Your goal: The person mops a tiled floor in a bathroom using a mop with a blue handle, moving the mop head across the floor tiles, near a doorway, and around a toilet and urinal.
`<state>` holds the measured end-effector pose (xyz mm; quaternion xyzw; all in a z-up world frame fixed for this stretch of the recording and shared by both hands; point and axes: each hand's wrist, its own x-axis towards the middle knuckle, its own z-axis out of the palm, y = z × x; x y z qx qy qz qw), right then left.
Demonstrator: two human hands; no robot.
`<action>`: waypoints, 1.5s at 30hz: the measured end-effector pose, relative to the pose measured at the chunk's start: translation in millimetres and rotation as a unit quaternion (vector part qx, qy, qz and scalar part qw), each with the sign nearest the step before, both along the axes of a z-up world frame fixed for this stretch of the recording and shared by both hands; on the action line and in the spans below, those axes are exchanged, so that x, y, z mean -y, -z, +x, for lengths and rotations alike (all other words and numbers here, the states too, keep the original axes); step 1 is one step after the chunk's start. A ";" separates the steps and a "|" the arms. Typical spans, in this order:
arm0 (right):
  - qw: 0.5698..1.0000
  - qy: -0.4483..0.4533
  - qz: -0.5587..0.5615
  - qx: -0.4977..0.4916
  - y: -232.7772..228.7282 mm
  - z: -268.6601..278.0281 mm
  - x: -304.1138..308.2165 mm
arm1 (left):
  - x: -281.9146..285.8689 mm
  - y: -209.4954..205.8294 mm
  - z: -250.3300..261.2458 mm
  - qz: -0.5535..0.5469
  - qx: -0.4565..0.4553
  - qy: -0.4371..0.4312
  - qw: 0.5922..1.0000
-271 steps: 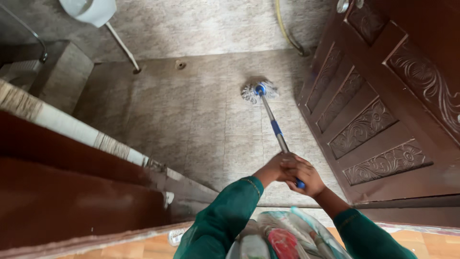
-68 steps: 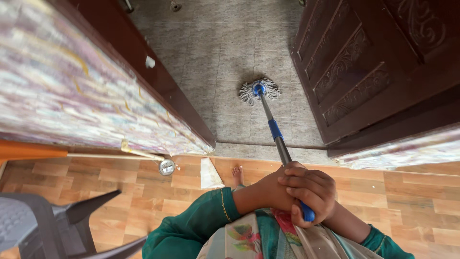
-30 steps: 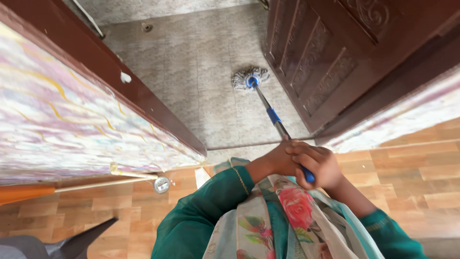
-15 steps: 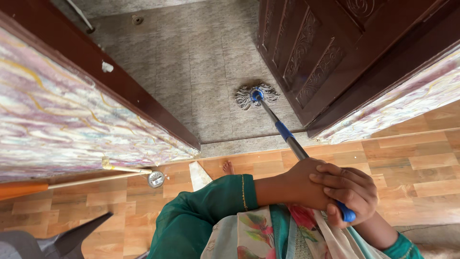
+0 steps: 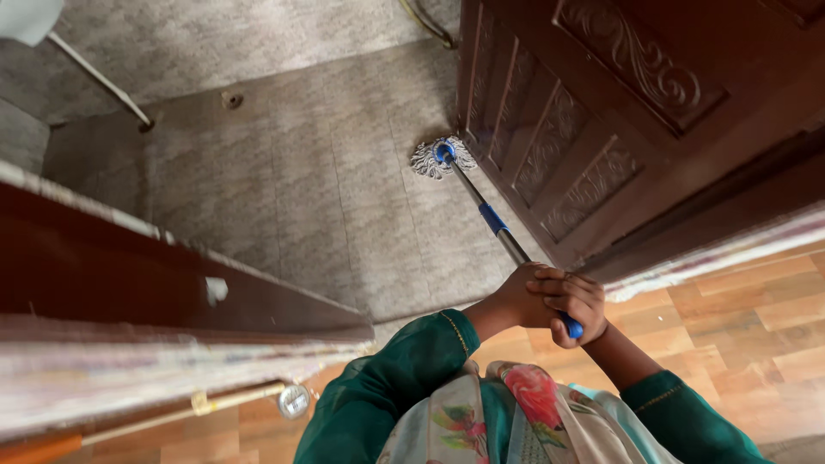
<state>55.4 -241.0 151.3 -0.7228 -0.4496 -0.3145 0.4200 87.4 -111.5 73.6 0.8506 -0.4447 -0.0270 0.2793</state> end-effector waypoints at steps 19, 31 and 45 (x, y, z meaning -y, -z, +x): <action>0.927 0.053 -0.330 -0.169 146.7 95.6 -104.2 | -146.8 133.1 127.3 0.282 -0.007 -0.059 0.958; 0.964 -0.055 -0.260 -0.011 44.1 -19.3 -12.2 | -63.0 76.7 -19.3 0.043 0.059 -0.082 0.994; 0.950 -0.246 -0.039 0.188 -104.6 -153.9 53.8 | 12.7 -150.6 -208.2 0.036 -0.084 -0.048 0.995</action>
